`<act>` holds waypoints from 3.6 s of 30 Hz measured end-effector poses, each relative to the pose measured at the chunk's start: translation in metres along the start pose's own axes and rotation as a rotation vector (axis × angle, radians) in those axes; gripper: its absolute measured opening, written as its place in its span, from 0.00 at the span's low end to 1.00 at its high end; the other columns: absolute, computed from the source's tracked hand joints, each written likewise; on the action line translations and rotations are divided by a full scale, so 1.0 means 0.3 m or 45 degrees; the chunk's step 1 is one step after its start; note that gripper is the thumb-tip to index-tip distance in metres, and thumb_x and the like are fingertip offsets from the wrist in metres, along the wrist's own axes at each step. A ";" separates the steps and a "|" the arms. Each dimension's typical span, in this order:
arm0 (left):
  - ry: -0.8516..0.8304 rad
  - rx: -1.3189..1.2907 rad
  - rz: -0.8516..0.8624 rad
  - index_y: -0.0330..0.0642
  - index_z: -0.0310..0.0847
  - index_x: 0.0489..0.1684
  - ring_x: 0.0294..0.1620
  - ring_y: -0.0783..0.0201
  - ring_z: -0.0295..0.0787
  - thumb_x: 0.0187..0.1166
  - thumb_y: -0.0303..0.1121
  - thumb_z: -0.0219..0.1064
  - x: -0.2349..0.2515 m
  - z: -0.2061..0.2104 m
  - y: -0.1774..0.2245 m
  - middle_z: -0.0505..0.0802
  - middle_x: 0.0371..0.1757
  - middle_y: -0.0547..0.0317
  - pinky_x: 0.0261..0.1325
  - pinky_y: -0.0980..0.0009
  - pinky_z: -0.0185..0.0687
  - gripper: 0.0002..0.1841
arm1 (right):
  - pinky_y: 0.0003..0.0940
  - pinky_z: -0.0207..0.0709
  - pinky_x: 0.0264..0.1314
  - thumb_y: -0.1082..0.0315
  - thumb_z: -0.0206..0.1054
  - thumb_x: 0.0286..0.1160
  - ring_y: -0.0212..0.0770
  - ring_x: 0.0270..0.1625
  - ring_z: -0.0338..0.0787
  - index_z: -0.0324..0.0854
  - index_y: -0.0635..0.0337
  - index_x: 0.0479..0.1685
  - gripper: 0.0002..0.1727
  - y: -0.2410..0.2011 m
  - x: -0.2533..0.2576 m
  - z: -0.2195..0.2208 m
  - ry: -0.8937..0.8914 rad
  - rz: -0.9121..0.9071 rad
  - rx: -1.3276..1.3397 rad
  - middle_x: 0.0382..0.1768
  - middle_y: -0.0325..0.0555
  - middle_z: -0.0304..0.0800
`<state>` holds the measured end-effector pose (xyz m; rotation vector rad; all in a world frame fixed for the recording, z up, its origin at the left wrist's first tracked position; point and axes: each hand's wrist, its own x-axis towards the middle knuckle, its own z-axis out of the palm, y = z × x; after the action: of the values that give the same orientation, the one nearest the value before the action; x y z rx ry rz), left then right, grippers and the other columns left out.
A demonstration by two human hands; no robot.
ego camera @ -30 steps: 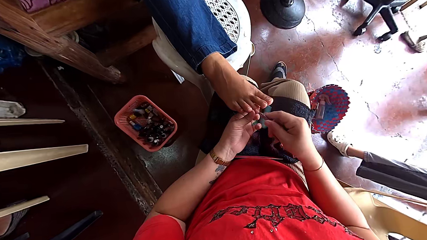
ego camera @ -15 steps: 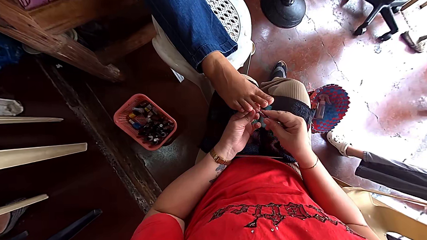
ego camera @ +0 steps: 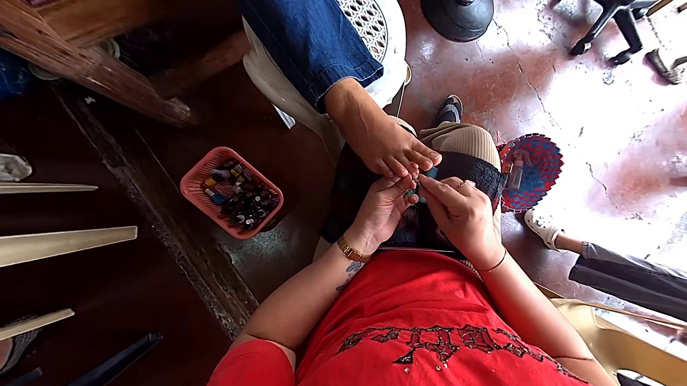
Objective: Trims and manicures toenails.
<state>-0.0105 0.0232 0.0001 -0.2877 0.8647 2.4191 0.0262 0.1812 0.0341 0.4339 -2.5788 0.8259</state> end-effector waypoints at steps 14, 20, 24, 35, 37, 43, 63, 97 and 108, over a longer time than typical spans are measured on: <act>0.057 0.005 0.012 0.50 0.87 0.40 0.41 0.71 0.88 0.85 0.26 0.61 0.006 0.012 -0.008 0.91 0.41 0.65 0.47 0.74 0.85 0.09 | 0.35 0.81 0.33 0.73 0.68 0.77 0.44 0.34 0.91 0.93 0.61 0.56 0.13 0.003 -0.014 0.035 0.078 -0.033 -0.090 0.35 0.51 0.93; 0.101 0.014 -0.003 0.49 0.87 0.39 0.39 0.73 0.87 0.85 0.25 0.62 0.006 0.025 -0.009 0.91 0.40 0.66 0.44 0.76 0.85 0.09 | 0.36 0.82 0.35 0.73 0.68 0.78 0.45 0.37 0.92 0.93 0.61 0.56 0.13 0.001 -0.019 0.034 0.088 0.008 -0.108 0.36 0.52 0.93; 0.109 0.026 -0.012 0.49 0.87 0.40 0.41 0.73 0.88 0.83 0.25 0.64 0.006 0.030 -0.007 0.92 0.42 0.65 0.44 0.76 0.85 0.08 | 0.32 0.85 0.42 0.71 0.71 0.77 0.39 0.40 0.92 0.94 0.60 0.54 0.11 -0.017 -0.025 0.039 0.121 0.214 0.090 0.40 0.50 0.94; 0.091 0.031 0.015 0.50 0.87 0.42 0.41 0.72 0.87 0.84 0.26 0.63 0.005 0.027 -0.015 0.91 0.41 0.66 0.46 0.75 0.85 0.07 | 0.31 0.87 0.50 0.72 0.69 0.78 0.37 0.44 0.94 0.92 0.63 0.58 0.13 -0.041 -0.021 0.015 0.069 0.247 0.145 0.44 0.49 0.97; 0.087 0.025 0.015 0.50 0.87 0.42 0.41 0.72 0.87 0.84 0.26 0.63 0.006 0.027 -0.016 0.91 0.42 0.66 0.47 0.74 0.84 0.07 | 0.32 0.87 0.54 0.72 0.68 0.80 0.38 0.48 0.95 0.91 0.63 0.60 0.14 -0.049 -0.021 0.008 0.042 0.292 0.169 0.47 0.49 0.97; 0.102 0.073 0.003 0.50 0.87 0.42 0.40 0.73 0.87 0.85 0.27 0.63 0.008 0.027 -0.015 0.91 0.42 0.66 0.45 0.77 0.84 0.07 | 0.31 0.87 0.47 0.72 0.67 0.80 0.38 0.42 0.94 0.91 0.65 0.59 0.14 -0.058 -0.017 0.022 0.058 0.271 0.122 0.42 0.50 0.96; 0.073 0.053 -0.002 0.50 0.87 0.46 0.44 0.71 0.88 0.85 0.29 0.63 0.001 0.025 -0.014 0.92 0.45 0.65 0.50 0.73 0.85 0.06 | 0.35 0.87 0.46 0.72 0.66 0.81 0.39 0.40 0.94 0.90 0.65 0.59 0.14 -0.044 0.000 -0.014 -0.077 0.168 0.159 0.41 0.49 0.96; 0.097 0.104 -0.009 0.53 0.86 0.39 0.40 0.73 0.86 0.86 0.30 0.62 -0.008 0.031 -0.006 0.90 0.39 0.68 0.46 0.75 0.84 0.08 | 0.22 0.83 0.35 0.73 0.64 0.82 0.28 0.29 0.87 0.89 0.67 0.57 0.12 -0.015 0.014 -0.003 -0.094 0.256 0.354 0.32 0.44 0.92; 0.053 0.103 0.007 0.51 0.88 0.43 0.39 0.74 0.86 0.86 0.31 0.63 -0.010 0.023 -0.008 0.91 0.40 0.66 0.43 0.78 0.84 0.07 | 0.20 0.85 0.33 0.74 0.64 0.82 0.25 0.28 0.88 0.89 0.67 0.57 0.12 0.016 0.024 -0.026 -0.171 0.265 0.512 0.31 0.40 0.93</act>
<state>-0.0068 0.0278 0.0054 -0.3064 0.9800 2.3837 0.0200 0.1884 0.0410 0.3460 -2.6069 1.4458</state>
